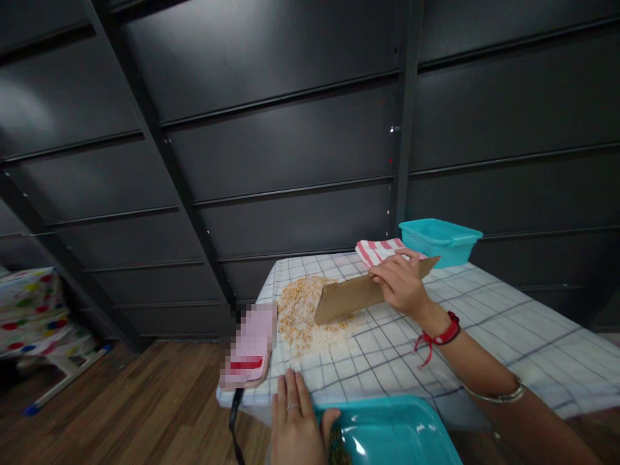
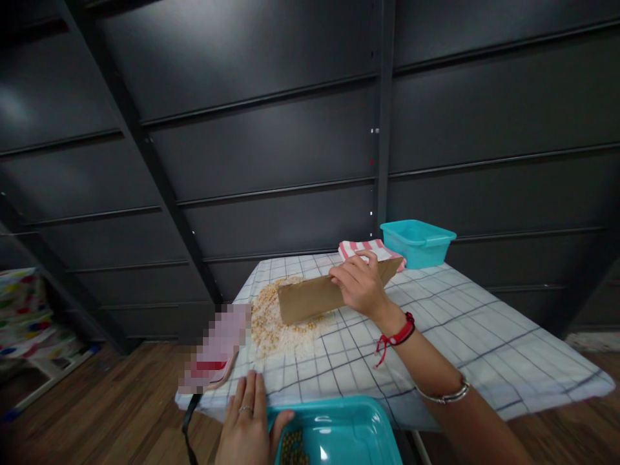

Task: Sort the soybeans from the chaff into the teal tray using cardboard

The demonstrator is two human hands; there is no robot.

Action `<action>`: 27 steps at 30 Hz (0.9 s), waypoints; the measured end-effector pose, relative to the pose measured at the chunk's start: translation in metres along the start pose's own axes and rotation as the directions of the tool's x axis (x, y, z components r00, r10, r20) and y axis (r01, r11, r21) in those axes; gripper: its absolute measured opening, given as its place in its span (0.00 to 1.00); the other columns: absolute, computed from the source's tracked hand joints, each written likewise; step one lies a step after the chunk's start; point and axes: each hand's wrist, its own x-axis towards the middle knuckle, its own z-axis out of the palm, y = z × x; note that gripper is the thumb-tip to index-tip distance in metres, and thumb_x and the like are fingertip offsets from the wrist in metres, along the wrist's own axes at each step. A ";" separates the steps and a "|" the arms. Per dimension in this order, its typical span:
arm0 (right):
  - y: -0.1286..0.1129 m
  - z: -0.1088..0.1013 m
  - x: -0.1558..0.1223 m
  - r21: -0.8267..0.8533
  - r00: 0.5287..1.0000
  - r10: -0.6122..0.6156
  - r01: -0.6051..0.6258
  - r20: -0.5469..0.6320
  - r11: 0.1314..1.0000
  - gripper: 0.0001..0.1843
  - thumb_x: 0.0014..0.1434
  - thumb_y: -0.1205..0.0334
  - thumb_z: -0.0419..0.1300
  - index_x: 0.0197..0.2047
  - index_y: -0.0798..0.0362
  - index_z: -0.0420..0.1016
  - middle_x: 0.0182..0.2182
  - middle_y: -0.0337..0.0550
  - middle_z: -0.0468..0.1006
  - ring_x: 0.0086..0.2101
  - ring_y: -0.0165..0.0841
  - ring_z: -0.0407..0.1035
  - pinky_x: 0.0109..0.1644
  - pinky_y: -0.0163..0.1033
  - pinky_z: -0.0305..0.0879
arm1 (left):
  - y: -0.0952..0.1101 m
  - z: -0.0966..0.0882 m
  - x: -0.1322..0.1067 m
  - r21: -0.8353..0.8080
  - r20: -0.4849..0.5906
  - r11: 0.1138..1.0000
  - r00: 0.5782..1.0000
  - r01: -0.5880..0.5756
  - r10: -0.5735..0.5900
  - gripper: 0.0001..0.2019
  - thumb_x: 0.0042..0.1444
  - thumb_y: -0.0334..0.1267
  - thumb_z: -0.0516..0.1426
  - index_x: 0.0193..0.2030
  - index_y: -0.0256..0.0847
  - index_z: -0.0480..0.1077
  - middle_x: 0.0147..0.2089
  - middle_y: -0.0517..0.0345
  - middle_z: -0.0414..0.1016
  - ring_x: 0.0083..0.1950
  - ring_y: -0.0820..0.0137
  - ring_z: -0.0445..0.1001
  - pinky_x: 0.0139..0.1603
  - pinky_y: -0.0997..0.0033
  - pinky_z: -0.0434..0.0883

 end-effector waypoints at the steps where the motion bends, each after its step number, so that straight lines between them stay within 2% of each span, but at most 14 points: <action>1: -0.001 0.000 0.000 0.004 1.000 -0.005 0.005 0.006 1.000 0.09 0.57 0.69 0.48 0.30 0.52 0.68 0.22 0.36 0.71 0.27 0.30 0.61 0.45 0.44 0.52 | 0.000 0.000 0.000 0.005 0.011 1.000 1.000 0.005 -0.005 0.29 0.56 0.54 0.46 0.48 0.28 0.69 0.48 0.38 0.74 0.49 0.55 0.71 0.42 0.58 0.71; 5: -0.004 -0.001 0.002 0.022 0.999 -0.029 0.028 0.040 0.999 0.09 0.57 0.69 0.48 0.29 0.52 0.68 0.22 0.36 0.71 0.27 0.30 0.61 0.45 0.43 0.53 | 0.000 -0.001 0.000 -0.007 0.035 1.000 0.999 0.019 -0.019 0.28 0.56 0.53 0.46 0.48 0.29 0.69 0.48 0.40 0.74 0.49 0.56 0.71 0.43 0.60 0.71; 12: -0.010 -0.007 0.007 0.006 0.997 -0.045 0.044 0.063 0.999 0.09 0.57 0.69 0.49 0.30 0.52 0.68 0.23 0.36 0.72 0.29 0.31 0.62 0.45 0.44 0.52 | -0.003 0.005 -0.004 -0.098 0.013 0.994 0.999 0.048 -0.047 0.27 0.56 0.53 0.47 0.50 0.30 0.68 0.49 0.39 0.73 0.50 0.55 0.70 0.44 0.58 0.70; 18: -0.024 -0.013 0.012 0.035 0.988 -0.096 0.092 0.123 0.995 0.09 0.57 0.70 0.49 0.31 0.51 0.68 0.24 0.35 0.73 0.29 0.30 0.62 0.45 0.44 0.52 | -0.005 0.001 -0.003 -0.064 0.016 0.997 0.999 0.039 -0.038 0.28 0.56 0.53 0.47 0.50 0.28 0.67 0.49 0.38 0.73 0.50 0.54 0.70 0.44 0.57 0.69; 22: -0.026 -0.022 0.010 0.049 0.990 -0.092 0.087 0.106 0.995 0.08 0.57 0.70 0.49 0.31 0.51 0.67 0.24 0.34 0.73 0.29 0.30 0.62 0.46 0.44 0.52 | -0.005 -0.003 -0.002 -0.045 0.019 0.998 0.999 0.046 -0.045 0.29 0.56 0.53 0.46 0.49 0.26 0.68 0.49 0.37 0.73 0.49 0.54 0.70 0.44 0.57 0.70; 27: -0.025 -0.030 0.007 0.057 0.992 -0.076 0.070 0.098 0.996 0.08 0.56 0.71 0.49 0.32 0.50 0.66 0.24 0.33 0.72 0.28 0.29 0.63 0.46 0.45 0.53 | -0.006 -0.002 -0.002 -0.115 0.066 0.989 0.994 0.096 -0.089 0.28 0.56 0.54 0.46 0.51 0.30 0.66 0.50 0.39 0.72 0.51 0.55 0.69 0.45 0.56 0.70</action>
